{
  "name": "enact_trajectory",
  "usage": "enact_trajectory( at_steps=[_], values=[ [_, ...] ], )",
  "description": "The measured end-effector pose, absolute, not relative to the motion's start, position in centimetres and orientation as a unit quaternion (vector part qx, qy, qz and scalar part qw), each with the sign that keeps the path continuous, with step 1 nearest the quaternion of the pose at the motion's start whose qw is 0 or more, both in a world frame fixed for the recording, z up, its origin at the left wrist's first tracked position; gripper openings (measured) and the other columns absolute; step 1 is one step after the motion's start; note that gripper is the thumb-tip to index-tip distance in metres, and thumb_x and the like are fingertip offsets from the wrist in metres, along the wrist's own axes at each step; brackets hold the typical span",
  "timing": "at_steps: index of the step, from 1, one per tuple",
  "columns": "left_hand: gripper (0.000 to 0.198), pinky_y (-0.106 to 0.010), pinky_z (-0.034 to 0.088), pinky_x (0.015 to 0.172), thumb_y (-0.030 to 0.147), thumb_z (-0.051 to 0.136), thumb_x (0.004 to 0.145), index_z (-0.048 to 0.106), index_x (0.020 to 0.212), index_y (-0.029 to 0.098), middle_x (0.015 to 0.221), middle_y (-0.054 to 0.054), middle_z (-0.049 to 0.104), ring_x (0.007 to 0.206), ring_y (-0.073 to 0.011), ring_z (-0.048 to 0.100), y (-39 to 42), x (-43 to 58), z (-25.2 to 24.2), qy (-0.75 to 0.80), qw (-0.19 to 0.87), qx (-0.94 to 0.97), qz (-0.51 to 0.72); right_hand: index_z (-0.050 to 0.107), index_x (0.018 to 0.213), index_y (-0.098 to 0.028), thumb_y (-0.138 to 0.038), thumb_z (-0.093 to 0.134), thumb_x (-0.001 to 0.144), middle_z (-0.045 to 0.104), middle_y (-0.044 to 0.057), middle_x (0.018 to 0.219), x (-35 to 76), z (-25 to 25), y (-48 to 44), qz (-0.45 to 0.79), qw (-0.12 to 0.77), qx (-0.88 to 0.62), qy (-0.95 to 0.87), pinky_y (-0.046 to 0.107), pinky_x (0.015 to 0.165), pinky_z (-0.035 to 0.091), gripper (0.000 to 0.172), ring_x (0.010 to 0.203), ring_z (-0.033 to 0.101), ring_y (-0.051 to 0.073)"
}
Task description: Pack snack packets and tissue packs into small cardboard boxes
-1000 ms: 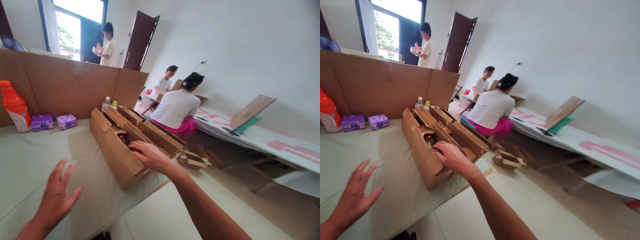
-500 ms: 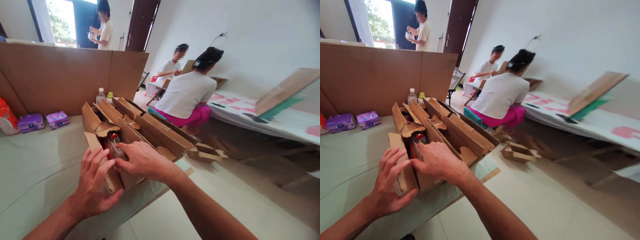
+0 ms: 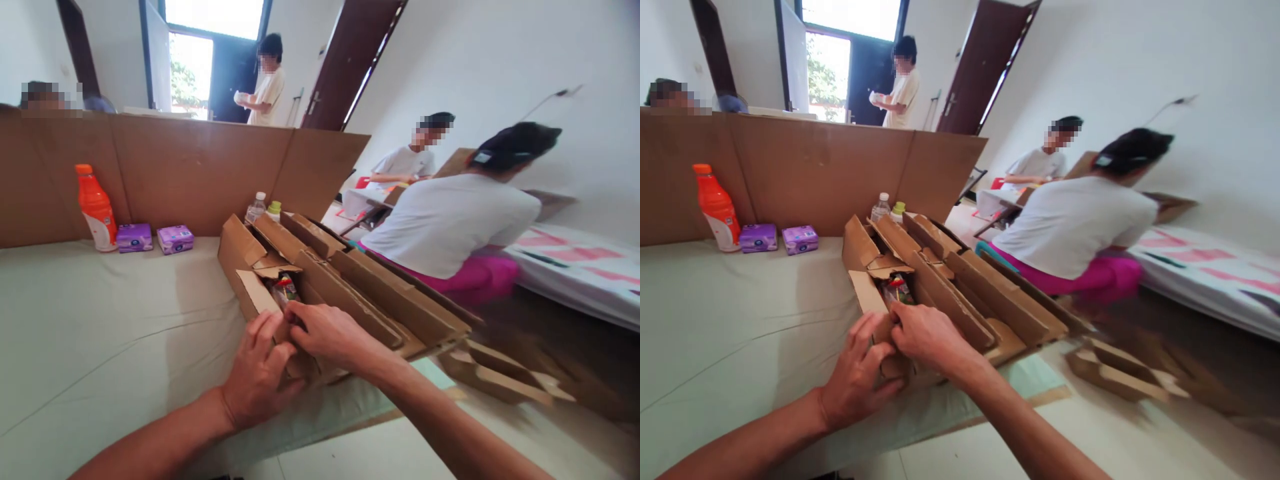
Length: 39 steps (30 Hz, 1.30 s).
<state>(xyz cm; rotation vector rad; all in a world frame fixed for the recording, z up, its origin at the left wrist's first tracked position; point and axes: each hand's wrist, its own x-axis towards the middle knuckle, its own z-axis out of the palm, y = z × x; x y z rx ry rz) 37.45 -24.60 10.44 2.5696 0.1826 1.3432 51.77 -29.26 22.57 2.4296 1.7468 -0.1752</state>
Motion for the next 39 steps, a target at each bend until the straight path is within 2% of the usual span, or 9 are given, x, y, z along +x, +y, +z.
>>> enact_trajectory(
  at_steps=[5,11,17,23,27,29,32,36,39],
  values=[
    [0.015,-0.054,0.046,0.112,0.011,0.061,0.077,0.059,0.091,0.014,0.142,-0.026,0.048,0.143,-0.0358,0.039,-23.6,37.2,10.5,0.058,0.103,0.881,0.458,0.075,0.097,-0.022,-0.019,0.045,0.088,0.079,0.007,0.098,51.8,22.0,-29.3,-0.079,-0.013,0.813,0.577,0.027,0.068,0.042,0.032,0.091,0.072,0.022],
    [0.009,-0.052,0.048,0.109,0.006,0.061,0.078,0.060,0.083,0.013,0.141,-0.026,0.050,0.136,-0.0366,0.047,-23.0,37.2,12.1,0.070,0.108,0.889,0.439,0.080,0.099,-0.024,-0.025,0.046,0.084,0.080,0.005,0.093,52.8,21.8,-30.4,-0.034,-0.149,0.793,0.590,0.028,0.074,0.049,0.036,0.083,0.074,0.022],
    [0.004,-0.052,0.052,0.103,0.009,0.060,0.084,0.063,0.085,0.012,0.133,-0.025,0.055,0.125,-0.0361,0.055,-22.8,37.4,13.6,0.093,0.126,0.902,0.402,0.081,0.087,-0.024,-0.030,0.048,0.077,0.074,0.001,0.063,53.6,23.7,-30.6,0.005,-0.197,0.779,0.595,0.026,0.053,0.043,0.035,0.054,0.064,0.017],
    [0.012,-0.049,0.056,0.090,0.006,0.062,0.077,0.064,0.087,0.013,0.120,-0.021,0.062,0.111,-0.0341,0.061,-22.5,37.2,13.8,0.090,0.168,0.909,0.371,0.080,0.086,-0.020,-0.036,0.052,0.076,0.068,0.001,0.055,53.0,27.8,-32.3,0.083,-0.318,0.774,0.542,0.026,0.043,0.035,0.033,0.040,0.051,0.014],
    [0.042,-0.056,0.047,0.101,0.012,0.070,0.065,0.066,0.108,0.013,0.144,-0.025,0.049,0.127,-0.0399,0.052,-22.5,34.8,13.9,0.059,0.191,0.906,0.372,0.079,0.086,-0.029,-0.040,0.061,0.079,0.073,0.001,0.067,50.5,31.0,-33.9,0.182,-0.387,0.735,0.526,0.031,0.048,0.044,0.022,0.052,0.062,0.020],
    [0.063,-0.059,0.034,0.113,0.017,0.074,0.063,0.062,0.125,0.015,0.155,-0.023,0.039,0.139,-0.0403,0.041,-22.1,32.5,13.9,0.045,0.291,0.866,0.404,0.078,0.088,-0.037,-0.038,0.065,0.082,0.077,0.000,0.080,48.9,32.1,-34.2,0.240,-0.429,0.701,0.516,0.036,0.059,0.051,0.015,0.069,0.070,0.024],
    [0.071,-0.056,0.016,0.122,0.021,0.083,0.064,0.061,0.131,0.024,0.155,-0.015,0.044,0.146,-0.0369,0.033,-20.5,28.6,13.8,0.084,0.604,0.643,0.463,0.077,0.090,-0.039,-0.031,0.069,0.085,0.078,-0.001,0.089,46.1,32.4,-33.2,0.278,-0.467,0.635,0.550,0.040,0.079,0.056,0.012,0.086,0.073,0.025],
    [0.063,-0.061,0.035,0.112,0.058,0.072,0.080,0.060,0.131,0.023,0.133,-0.015,0.065,0.132,-0.0391,0.053,-16.6,24.3,13.5,0.124,0.770,0.441,0.444,0.073,0.094,-0.030,-0.017,0.063,0.089,0.077,-0.001,0.092,41.5,29.8,-28.8,0.219,-0.451,0.529,0.684,0.032,0.076,0.057,0.018,0.082,0.073,0.017],
    [0.056,-0.056,0.045,0.108,0.061,0.066,0.083,0.067,0.118,0.017,0.113,-0.014,0.075,0.119,-0.0369,0.065,-13.3,21.5,13.1,0.132,0.816,0.348,0.442,0.071,0.096,-0.025,-0.010,0.052,0.092,0.077,0.001,0.093,37.8,26.5,-24.3,0.148,-0.387,0.497,0.762,0.029,0.072,0.053,0.025,0.079,0.071,0.015]
  ],
)
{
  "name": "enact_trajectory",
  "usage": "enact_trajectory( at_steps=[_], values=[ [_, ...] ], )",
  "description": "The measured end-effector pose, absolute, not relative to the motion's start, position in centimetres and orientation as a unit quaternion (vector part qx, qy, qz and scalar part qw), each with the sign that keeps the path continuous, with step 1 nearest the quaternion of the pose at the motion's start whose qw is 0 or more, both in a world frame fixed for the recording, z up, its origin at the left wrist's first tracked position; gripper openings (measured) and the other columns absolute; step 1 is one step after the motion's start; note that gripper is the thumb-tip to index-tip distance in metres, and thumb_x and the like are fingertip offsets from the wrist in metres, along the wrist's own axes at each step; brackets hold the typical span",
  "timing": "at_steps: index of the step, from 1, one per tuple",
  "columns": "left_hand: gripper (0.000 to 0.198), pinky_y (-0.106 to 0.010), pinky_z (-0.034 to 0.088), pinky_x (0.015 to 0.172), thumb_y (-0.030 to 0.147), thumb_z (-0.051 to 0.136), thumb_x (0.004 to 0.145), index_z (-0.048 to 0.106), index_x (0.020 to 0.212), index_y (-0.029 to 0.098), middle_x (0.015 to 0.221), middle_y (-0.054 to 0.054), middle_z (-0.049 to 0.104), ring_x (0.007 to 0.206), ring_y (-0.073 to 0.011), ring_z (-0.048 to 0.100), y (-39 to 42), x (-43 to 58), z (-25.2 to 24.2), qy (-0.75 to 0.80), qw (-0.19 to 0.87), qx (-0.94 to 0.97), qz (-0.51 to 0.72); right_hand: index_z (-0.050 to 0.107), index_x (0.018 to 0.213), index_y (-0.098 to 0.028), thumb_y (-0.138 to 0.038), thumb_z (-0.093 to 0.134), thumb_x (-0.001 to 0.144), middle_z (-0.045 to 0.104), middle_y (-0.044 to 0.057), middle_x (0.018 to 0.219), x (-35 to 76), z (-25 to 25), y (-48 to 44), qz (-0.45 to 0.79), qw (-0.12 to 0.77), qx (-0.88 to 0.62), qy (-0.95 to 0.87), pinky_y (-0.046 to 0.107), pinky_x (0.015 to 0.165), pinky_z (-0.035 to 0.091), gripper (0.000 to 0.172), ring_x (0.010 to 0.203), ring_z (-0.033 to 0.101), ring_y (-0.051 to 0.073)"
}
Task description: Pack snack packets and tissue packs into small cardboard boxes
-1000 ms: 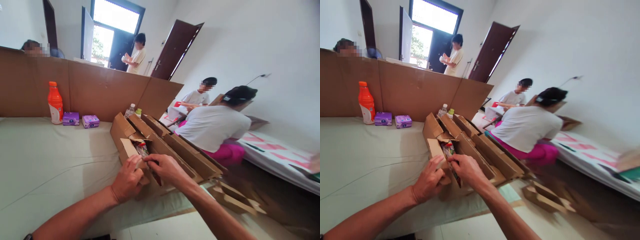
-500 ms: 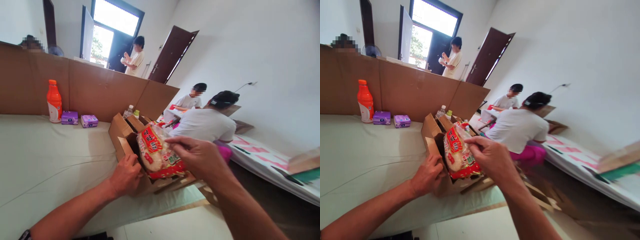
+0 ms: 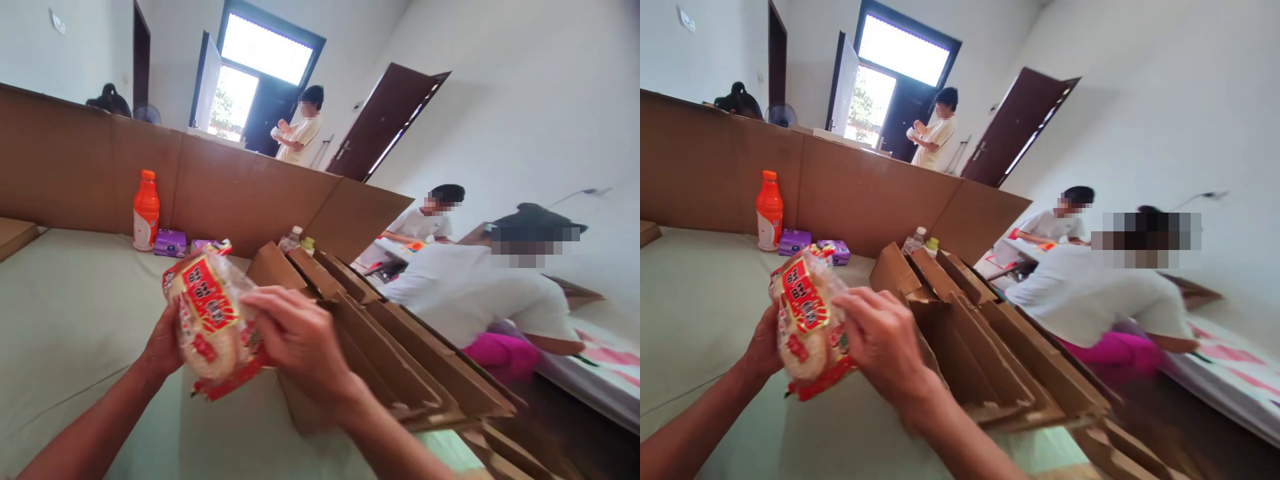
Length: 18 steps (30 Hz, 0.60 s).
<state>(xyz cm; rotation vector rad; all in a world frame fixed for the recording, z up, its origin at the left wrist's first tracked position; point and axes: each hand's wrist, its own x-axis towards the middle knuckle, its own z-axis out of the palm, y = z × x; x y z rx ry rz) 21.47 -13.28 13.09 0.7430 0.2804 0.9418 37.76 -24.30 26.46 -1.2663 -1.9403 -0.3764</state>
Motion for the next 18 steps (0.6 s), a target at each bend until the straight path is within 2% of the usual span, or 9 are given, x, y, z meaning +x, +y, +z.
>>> enact_trajectory(
  at_steps=[2,4,6,11,15,18],
  values=[
    [0.050,-0.051,0.047,0.108,0.052,0.070,0.083,0.067,0.117,0.016,0.107,-0.011,0.078,0.114,-0.0344,0.068,-10.8,19.6,12.5,0.142,0.826,0.291,0.460,0.070,0.109,-0.024,-0.014,0.050,0.093,0.077,0.003,0.098,35.9,24.3,-21.0,-0.105,0.373,-0.511,-0.768,0.031,0.076,0.052,0.027,0.083,0.071,0.017],
    [0.047,-0.047,0.049,0.107,0.044,0.069,0.085,0.063,0.124,0.016,0.106,-0.009,0.079,0.110,-0.0312,0.071,-8.1,17.8,11.8,0.153,0.823,0.238,0.492,0.062,0.128,-0.024,-0.023,0.053,0.094,0.075,0.005,0.113,35.1,22.3,-17.4,-0.048,0.395,-0.550,-0.734,0.036,0.088,0.051,0.035,0.096,0.070,0.020],
    [0.047,-0.044,0.050,0.106,0.036,0.067,0.088,0.059,0.131,0.018,0.103,-0.006,0.080,0.104,-0.0278,0.074,-5.5,16.2,10.9,0.167,0.812,0.191,0.526,0.056,0.136,-0.024,-0.027,0.054,0.094,0.069,0.007,0.127,35.2,20.1,-13.5,0.026,0.408,-0.611,-0.678,0.039,0.096,0.049,0.042,0.107,0.067,0.022],
    [0.052,-0.043,0.054,0.103,0.019,0.062,0.090,0.050,0.141,0.019,0.091,-0.004,0.081,0.087,-0.0241,0.078,-1.8,14.0,8.3,0.199,0.794,0.105,0.564,0.068,0.113,-0.017,-0.023,0.056,0.097,0.072,0.009,0.112,38.3,14.3,-3.7,0.128,0.332,-0.714,-0.603,0.038,0.088,0.056,0.021,0.097,0.069,0.021],
    [0.045,-0.046,0.056,0.101,0.018,0.057,0.092,0.055,0.137,0.016,0.092,-0.007,0.081,0.084,-0.0257,0.078,-1.5,13.8,7.2,0.214,0.803,0.076,0.552,0.063,0.120,-0.017,-0.035,0.062,0.097,0.065,0.008,0.122,40.1,10.9,2.8,0.152,0.290,-0.736,-0.593,0.043,0.090,0.056,0.029,0.104,0.066,0.021],
    [0.043,-0.047,0.055,0.102,0.020,0.057,0.093,0.057,0.136,0.017,0.095,-0.008,0.081,0.089,-0.0273,0.077,-1.4,14.0,7.0,0.224,0.806,0.067,0.544,0.062,0.124,-0.018,-0.036,0.062,0.097,0.063,0.009,0.127,40.2,9.7,6.5,0.168,0.281,-0.738,-0.590,0.045,0.092,0.055,0.032,0.109,0.064,0.023]
  ],
)
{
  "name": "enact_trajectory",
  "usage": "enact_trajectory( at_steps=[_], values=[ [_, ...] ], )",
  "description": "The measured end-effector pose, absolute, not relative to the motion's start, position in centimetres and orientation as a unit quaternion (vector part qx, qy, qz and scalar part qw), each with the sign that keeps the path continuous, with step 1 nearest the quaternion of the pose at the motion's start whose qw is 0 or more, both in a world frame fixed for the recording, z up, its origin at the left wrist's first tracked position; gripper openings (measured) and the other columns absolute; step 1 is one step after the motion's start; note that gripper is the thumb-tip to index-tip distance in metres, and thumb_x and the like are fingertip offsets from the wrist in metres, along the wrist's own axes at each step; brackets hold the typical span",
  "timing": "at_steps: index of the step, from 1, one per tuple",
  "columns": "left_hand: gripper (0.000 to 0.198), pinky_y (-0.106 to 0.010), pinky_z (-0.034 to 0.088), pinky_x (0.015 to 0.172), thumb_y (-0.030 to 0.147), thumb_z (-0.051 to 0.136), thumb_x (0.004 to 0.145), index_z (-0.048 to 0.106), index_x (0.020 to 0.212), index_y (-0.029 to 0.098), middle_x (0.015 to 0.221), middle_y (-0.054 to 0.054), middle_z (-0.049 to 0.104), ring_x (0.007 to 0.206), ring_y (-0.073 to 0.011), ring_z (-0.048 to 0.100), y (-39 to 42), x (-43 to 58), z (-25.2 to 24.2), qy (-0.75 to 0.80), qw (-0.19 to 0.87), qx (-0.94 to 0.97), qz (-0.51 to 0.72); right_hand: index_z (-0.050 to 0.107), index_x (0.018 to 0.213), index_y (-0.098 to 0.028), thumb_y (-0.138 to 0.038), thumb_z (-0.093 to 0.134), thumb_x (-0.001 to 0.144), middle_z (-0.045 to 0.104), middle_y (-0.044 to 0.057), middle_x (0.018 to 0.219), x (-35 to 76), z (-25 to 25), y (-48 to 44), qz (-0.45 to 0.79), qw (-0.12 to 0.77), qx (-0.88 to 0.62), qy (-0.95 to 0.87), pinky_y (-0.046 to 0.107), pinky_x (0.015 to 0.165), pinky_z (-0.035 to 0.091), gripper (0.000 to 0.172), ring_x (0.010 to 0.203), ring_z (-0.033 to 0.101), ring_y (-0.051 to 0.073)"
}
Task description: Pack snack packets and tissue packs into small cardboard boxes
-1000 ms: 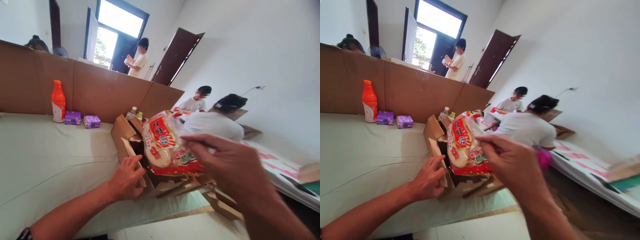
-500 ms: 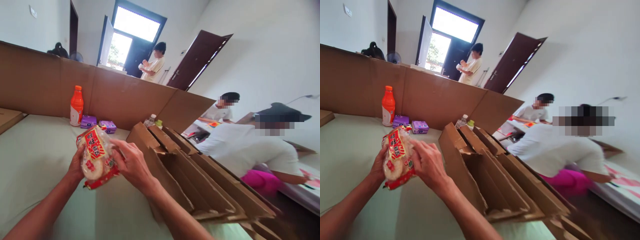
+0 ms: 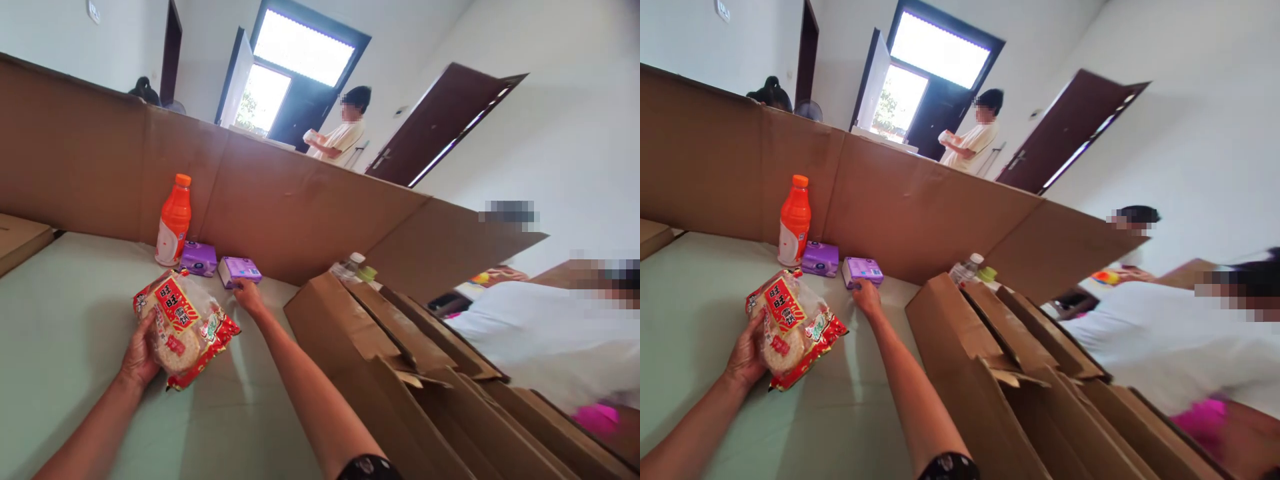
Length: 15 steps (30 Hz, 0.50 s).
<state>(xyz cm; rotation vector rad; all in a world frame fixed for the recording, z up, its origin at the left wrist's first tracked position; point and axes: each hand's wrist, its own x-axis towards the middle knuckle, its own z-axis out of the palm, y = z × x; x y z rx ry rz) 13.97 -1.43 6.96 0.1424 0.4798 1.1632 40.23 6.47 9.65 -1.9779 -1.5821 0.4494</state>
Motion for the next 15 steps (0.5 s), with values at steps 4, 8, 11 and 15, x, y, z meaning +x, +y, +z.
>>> enact_trajectory(
  at_steps=[4,8,11,15],
  values=[
    [0.046,-0.049,0.052,0.105,0.021,0.058,0.092,0.056,0.138,0.018,0.096,-0.008,0.081,0.099,-0.0292,0.076,-1.1,14.1,6.7,0.235,0.806,0.064,0.539,0.061,0.125,-0.018,-0.036,0.063,0.096,0.062,0.009,0.130,39.7,9.6,8.5,0.196,0.294,-0.720,-0.597,0.047,0.095,0.054,0.034,0.112,0.063,0.024],
    [0.049,-0.049,0.051,0.106,0.021,0.059,0.091,0.054,0.140,0.018,0.097,-0.008,0.081,0.097,-0.0288,0.076,-1.0,14.1,6.5,0.237,0.808,0.069,0.535,0.064,0.121,-0.016,-0.036,0.054,0.100,0.067,0.011,0.124,39.4,11.1,5.5,0.243,0.315,-0.683,-0.612,0.043,0.097,0.052,0.031,0.114,0.064,0.024],
    [0.048,-0.048,0.052,0.105,0.020,0.059,0.091,0.055,0.139,0.018,0.095,-0.007,0.081,0.088,-0.0268,0.077,-1.2,14.2,6.6,0.235,0.808,0.077,0.535,0.064,0.126,-0.016,-0.042,0.044,0.101,0.073,0.011,0.115,38.5,12.6,1.4,0.299,0.312,-0.634,-0.642,0.033,0.086,0.055,0.042,0.104,0.069,0.021],
    [0.042,-0.045,0.051,0.106,0.019,0.058,0.091,0.059,0.133,0.018,0.092,-0.006,0.081,0.090,-0.0261,0.077,-1.8,14.6,7.1,0.231,0.806,0.100,0.536,0.074,0.107,-0.017,-0.048,0.071,0.079,0.077,0.005,0.088,35.7,13.6,-2.2,0.336,0.276,-0.587,-0.683,0.024,0.060,0.052,0.043,0.075,0.070,0.020]
  ],
)
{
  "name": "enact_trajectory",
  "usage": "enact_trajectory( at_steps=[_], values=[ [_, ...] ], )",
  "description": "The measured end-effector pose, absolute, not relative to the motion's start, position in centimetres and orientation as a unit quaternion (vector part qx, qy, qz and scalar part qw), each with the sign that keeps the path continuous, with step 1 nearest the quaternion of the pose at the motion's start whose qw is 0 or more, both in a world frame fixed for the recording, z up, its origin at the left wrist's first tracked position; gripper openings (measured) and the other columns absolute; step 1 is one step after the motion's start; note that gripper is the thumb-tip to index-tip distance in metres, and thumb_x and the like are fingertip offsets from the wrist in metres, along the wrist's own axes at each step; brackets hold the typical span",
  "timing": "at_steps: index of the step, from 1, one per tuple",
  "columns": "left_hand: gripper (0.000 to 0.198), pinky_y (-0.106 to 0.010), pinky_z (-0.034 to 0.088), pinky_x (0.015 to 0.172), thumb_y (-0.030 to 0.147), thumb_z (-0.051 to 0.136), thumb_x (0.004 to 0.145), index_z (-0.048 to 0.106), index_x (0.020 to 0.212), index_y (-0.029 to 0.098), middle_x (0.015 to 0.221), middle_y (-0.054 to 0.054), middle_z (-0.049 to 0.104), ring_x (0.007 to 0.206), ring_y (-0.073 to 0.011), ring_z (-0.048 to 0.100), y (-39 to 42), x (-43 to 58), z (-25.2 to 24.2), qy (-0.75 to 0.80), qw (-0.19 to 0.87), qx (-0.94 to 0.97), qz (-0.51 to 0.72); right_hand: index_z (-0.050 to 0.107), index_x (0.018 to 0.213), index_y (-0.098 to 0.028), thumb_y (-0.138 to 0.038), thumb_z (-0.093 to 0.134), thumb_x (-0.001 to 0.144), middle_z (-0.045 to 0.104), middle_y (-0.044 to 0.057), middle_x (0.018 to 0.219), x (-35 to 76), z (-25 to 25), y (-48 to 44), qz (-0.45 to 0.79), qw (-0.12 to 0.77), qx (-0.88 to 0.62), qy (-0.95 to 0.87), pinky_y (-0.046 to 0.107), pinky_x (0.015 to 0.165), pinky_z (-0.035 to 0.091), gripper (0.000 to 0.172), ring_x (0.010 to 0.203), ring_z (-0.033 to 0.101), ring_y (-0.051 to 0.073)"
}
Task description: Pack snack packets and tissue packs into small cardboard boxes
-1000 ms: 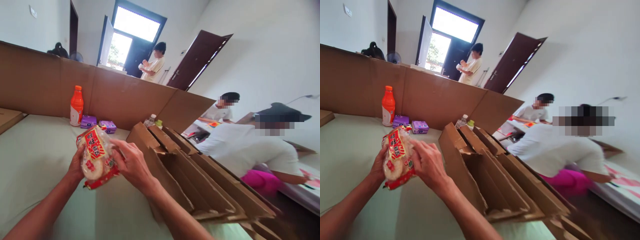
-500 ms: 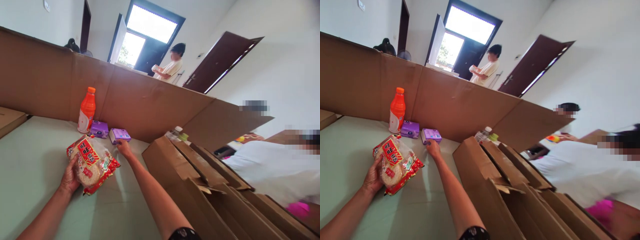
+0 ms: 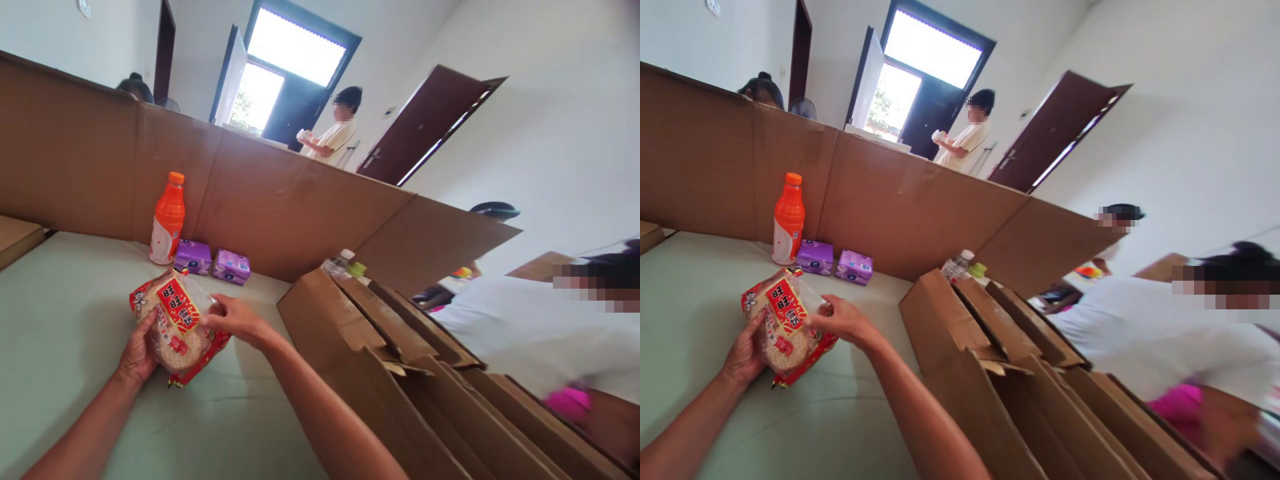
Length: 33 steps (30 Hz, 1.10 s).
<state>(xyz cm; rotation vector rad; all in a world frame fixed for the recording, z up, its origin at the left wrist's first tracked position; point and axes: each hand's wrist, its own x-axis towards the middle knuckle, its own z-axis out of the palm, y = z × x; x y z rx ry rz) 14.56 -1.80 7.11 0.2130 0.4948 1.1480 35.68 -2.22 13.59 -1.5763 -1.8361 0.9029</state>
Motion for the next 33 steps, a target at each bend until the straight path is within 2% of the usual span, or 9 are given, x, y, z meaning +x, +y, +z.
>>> enact_trajectory(
  at_steps=[4,7,12,16,18,20,25,28,33],
  values=[
    [0.044,-0.042,0.046,0.110,0.030,0.064,0.090,0.058,0.133,0.019,0.104,-0.007,0.078,0.110,-0.0263,0.070,-2.1,14.8,7.2,0.219,0.795,0.135,0.550,0.074,0.071,-0.016,-0.035,0.066,0.077,0.069,0.000,0.062,34.9,15.3,-2.3,0.285,0.255,-0.591,-0.710,0.021,0.051,0.043,0.021,0.057,0.061,0.014],
    [0.051,-0.040,0.043,0.110,0.039,0.064,0.091,0.053,0.137,0.021,0.117,-0.010,0.074,0.120,-0.0246,0.064,-1.9,14.7,6.5,0.221,0.789,0.149,0.553,0.076,0.074,-0.018,-0.027,0.057,0.080,0.067,-0.002,0.060,37.1,18.4,-0.4,0.186,0.259,-0.623,-0.714,0.022,0.053,0.039,0.022,0.057,0.058,0.013],
    [0.052,-0.044,0.044,0.104,0.039,0.061,0.090,0.049,0.137,0.020,0.120,-0.016,0.070,0.118,-0.0262,0.064,-1.3,14.4,5.7,0.232,0.802,0.170,0.523,0.075,0.071,-0.020,-0.024,0.056,0.082,0.069,0.001,0.066,40.4,24.0,6.2,0.006,0.231,-0.674,-0.701,0.026,0.064,0.038,0.022,0.070,0.062,0.018],
    [0.051,-0.045,0.047,0.096,0.038,0.064,0.084,0.056,0.129,0.016,0.118,-0.018,0.071,0.110,-0.0297,0.067,-1.2,14.0,5.9,0.232,0.813,0.199,0.496,0.077,0.096,-0.019,-0.019,0.062,0.082,0.076,0.009,0.100,40.6,25.1,11.3,-0.083,0.192,-0.689,-0.695,0.035,0.085,0.039,0.020,0.101,0.063,0.027],
    [0.050,-0.044,0.048,0.093,0.039,0.064,0.082,0.058,0.126,0.016,0.117,-0.018,0.071,0.108,-0.0303,0.068,-1.2,13.9,6.1,0.234,0.812,0.208,0.493,0.073,0.112,-0.018,-0.017,0.061,0.085,0.071,0.014,0.121,40.4,25.0,12.3,-0.121,0.179,-0.692,-0.689,0.041,0.094,0.035,0.030,0.117,0.055,0.031],
    [0.049,-0.044,0.049,0.091,0.039,0.064,0.082,0.061,0.124,0.016,0.116,-0.018,0.072,0.107,-0.0311,0.068,-1.0,13.8,6.2,0.238,0.808,0.214,0.494,0.071,0.117,-0.016,-0.016,0.055,0.089,0.067,0.018,0.130,40.4,25.3,12.1,-0.152,0.163,-0.696,-0.683,0.045,0.098,0.031,0.032,0.124,0.050,0.033],
    [0.045,-0.043,0.053,0.086,0.035,0.067,0.078,0.064,0.117,0.013,0.108,-0.018,0.073,0.100,-0.0312,0.070,-1.0,13.8,7.0,0.259,0.803,0.230,0.485,0.076,0.098,-0.017,-0.021,0.056,0.092,0.072,0.015,0.118,41.0,28.9,6.8,-0.177,0.085,-0.696,-0.690,0.045,0.095,0.031,0.021,0.116,0.055,0.032],
    [0.043,-0.039,0.057,0.082,0.033,0.070,0.074,0.065,0.113,0.015,0.107,-0.016,0.074,0.100,-0.0284,0.070,-0.9,13.7,7.9,0.274,0.798,0.243,0.478,0.076,0.098,-0.020,-0.028,0.060,0.091,0.074,0.009,0.114,42.9,32.0,0.5,-0.181,0.049,-0.711,-0.678,0.043,0.096,0.032,0.019,0.111,0.059,0.028],
    [0.044,-0.037,0.063,0.076,0.032,0.070,0.064,0.068,0.105,0.016,0.104,-0.014,0.075,0.100,-0.0292,0.070,-0.3,13.9,9.3,0.287,0.785,0.276,0.474,0.073,0.103,-0.018,-0.039,0.059,0.091,0.073,0.009,0.112,47.0,32.2,-16.0,-0.157,0.093,-0.723,-0.666,0.038,0.091,0.042,0.027,0.104,0.065,0.025]
  ],
)
